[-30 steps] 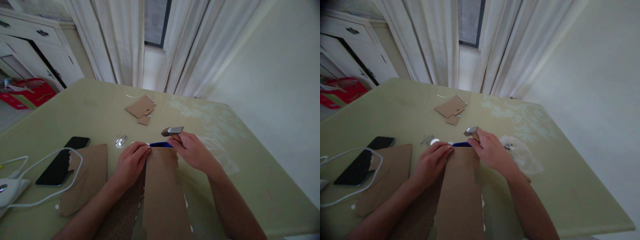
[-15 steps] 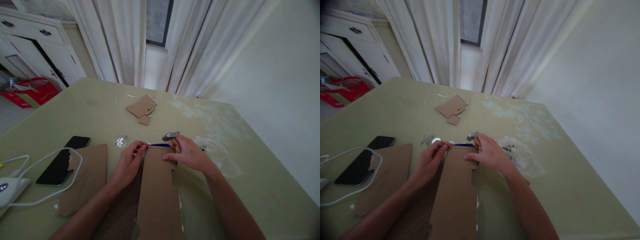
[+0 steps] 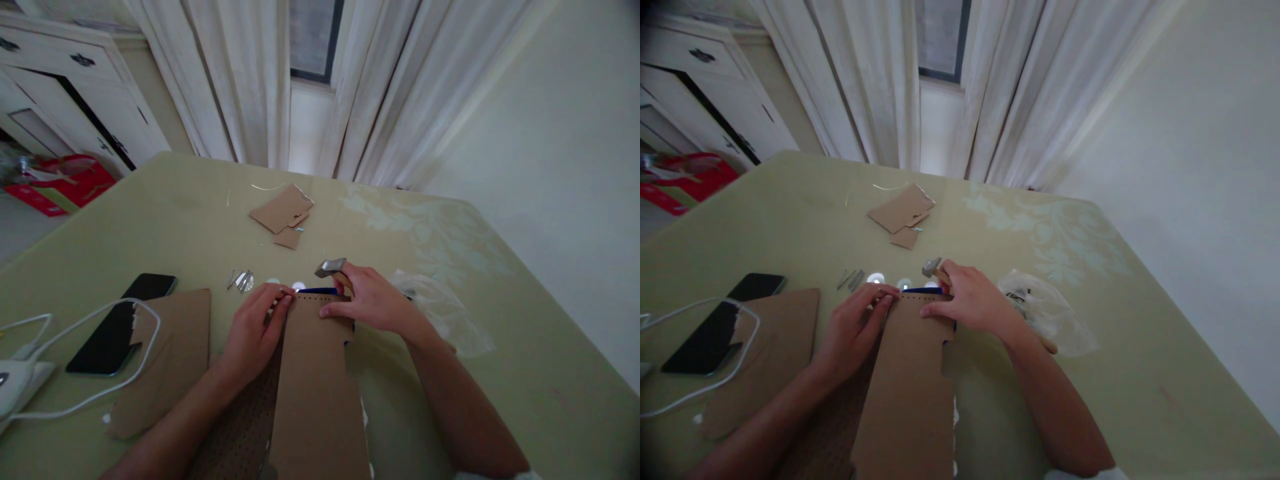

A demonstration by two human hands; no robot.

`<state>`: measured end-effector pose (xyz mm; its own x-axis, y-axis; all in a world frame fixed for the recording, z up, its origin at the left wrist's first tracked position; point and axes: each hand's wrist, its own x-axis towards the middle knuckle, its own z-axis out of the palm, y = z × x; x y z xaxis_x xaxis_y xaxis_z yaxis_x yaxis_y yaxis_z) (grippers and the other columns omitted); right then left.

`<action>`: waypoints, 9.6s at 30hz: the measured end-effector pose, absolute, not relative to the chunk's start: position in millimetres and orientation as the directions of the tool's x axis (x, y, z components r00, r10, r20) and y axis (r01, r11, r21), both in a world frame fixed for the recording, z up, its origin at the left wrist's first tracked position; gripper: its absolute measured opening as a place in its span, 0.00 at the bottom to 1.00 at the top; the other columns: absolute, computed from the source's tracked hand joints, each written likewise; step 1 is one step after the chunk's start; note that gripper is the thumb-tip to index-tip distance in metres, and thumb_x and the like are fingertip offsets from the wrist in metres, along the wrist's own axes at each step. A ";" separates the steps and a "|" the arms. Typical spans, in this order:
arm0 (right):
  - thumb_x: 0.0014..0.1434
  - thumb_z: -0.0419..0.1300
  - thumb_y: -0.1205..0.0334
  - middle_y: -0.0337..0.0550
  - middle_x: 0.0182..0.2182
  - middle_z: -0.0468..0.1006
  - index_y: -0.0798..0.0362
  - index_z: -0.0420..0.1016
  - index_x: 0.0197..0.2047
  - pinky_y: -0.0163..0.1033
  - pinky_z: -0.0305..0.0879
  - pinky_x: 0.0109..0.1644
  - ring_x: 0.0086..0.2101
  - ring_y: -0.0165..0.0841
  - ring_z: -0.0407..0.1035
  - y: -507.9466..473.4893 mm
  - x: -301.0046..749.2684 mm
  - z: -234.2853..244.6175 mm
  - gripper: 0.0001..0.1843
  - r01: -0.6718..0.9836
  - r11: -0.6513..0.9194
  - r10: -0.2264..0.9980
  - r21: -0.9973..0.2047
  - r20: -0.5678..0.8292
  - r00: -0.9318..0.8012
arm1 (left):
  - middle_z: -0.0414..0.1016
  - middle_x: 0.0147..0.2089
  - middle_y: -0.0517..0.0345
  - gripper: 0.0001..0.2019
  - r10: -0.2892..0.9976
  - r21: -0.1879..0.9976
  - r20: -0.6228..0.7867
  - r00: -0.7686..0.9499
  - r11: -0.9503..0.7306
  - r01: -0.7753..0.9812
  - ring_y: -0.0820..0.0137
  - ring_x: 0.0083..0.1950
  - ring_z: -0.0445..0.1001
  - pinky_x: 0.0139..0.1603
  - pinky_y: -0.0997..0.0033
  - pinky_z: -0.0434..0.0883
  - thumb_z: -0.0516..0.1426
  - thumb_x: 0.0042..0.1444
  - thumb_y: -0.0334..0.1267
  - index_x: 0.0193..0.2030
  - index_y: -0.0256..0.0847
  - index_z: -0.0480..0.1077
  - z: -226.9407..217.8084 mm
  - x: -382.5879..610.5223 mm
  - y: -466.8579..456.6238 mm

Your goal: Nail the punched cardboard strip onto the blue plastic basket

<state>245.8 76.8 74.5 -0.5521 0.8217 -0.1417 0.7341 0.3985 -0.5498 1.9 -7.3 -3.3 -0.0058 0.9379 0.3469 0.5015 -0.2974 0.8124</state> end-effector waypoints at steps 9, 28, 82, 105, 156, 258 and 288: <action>0.60 0.78 0.46 0.39 0.39 0.85 0.50 0.75 0.47 0.42 0.63 0.44 0.38 0.40 0.77 70.7 246.1 82.7 0.24 0.738 0.380 0.839 -0.558 -0.128 -0.529 | 0.85 0.49 0.53 0.08 0.900 0.717 0.431 0.063 -0.384 0.582 0.63 0.50 0.84 0.54 0.66 0.78 0.55 0.77 0.35 0.50 0.44 0.77 -1.5 3.3 -9.5; 0.68 0.74 0.57 0.40 0.42 0.84 0.48 0.70 0.45 0.42 0.64 0.47 0.42 0.40 0.78 71.7 238.2 70.4 0.16 0.677 0.416 0.825 -0.607 -0.061 -0.562 | 0.86 0.52 0.49 0.10 0.891 0.694 0.451 0.058 -0.391 0.605 0.62 0.52 0.84 0.56 0.65 0.79 0.55 0.77 0.34 0.52 0.42 0.78 -5.2 1.4 -7.9; 0.82 0.53 0.51 0.48 0.39 0.88 0.50 0.80 0.47 0.42 0.65 0.43 0.38 0.41 0.81 35.8 214.2 133.1 0.18 0.708 0.532 0.796 -0.465 -0.009 -0.605 | 0.86 0.51 0.49 0.12 0.847 0.575 0.517 0.125 -0.451 0.682 0.64 0.50 0.85 0.55 0.67 0.81 0.54 0.77 0.32 0.54 0.43 0.80 -5.2 -1.3 -9.1; 0.82 0.54 0.56 0.47 0.42 0.88 0.51 0.82 0.53 0.40 0.69 0.46 0.40 0.39 0.82 41.6 218.2 133.0 0.15 0.696 0.523 0.802 -0.492 0.008 -0.597 | 0.86 0.54 0.53 0.09 0.903 0.712 0.421 0.086 -0.388 0.585 0.62 0.53 0.86 0.57 0.63 0.81 0.62 0.73 0.38 0.56 0.44 0.77 9.4 -2.4 -12.6; 0.82 0.54 0.51 0.46 0.36 0.86 0.50 0.79 0.47 0.42 0.62 0.39 0.34 0.39 0.78 28.4 205.6 130.0 0.17 0.730 0.605 0.766 -0.318 -0.020 -0.643 | 0.86 0.48 0.50 0.11 0.937 0.784 0.350 0.015 -0.302 0.542 0.63 0.47 0.85 0.52 0.65 0.81 0.59 0.72 0.36 0.45 0.43 0.85 10.6 0.4 -11.4; 0.82 0.52 0.54 0.45 0.40 0.85 0.50 0.75 0.46 0.43 0.62 0.46 0.40 0.41 0.78 56.9 239.8 133.8 0.15 0.780 0.479 0.837 -0.403 -0.059 -0.545 | 0.81 0.56 0.36 0.22 0.958 0.267 0.155 -0.242 0.195 0.944 0.45 0.54 0.80 0.61 0.45 0.76 0.51 0.71 0.46 0.58 0.37 0.81 -24.2 -94.2 31.1; 0.71 0.65 0.32 0.51 0.46 0.86 0.52 0.76 0.52 0.43 0.61 0.45 0.47 0.47 0.80 87.9 216.6 76.3 0.29 0.799 0.496 0.789 -0.339 -0.207 -0.578 | 0.86 0.45 0.54 0.10 0.947 0.940 0.210 -0.245 -0.127 0.315 0.63 0.46 0.83 0.50 0.63 0.78 0.62 0.69 0.47 0.48 0.44 0.78 8.0 -26.3 9.0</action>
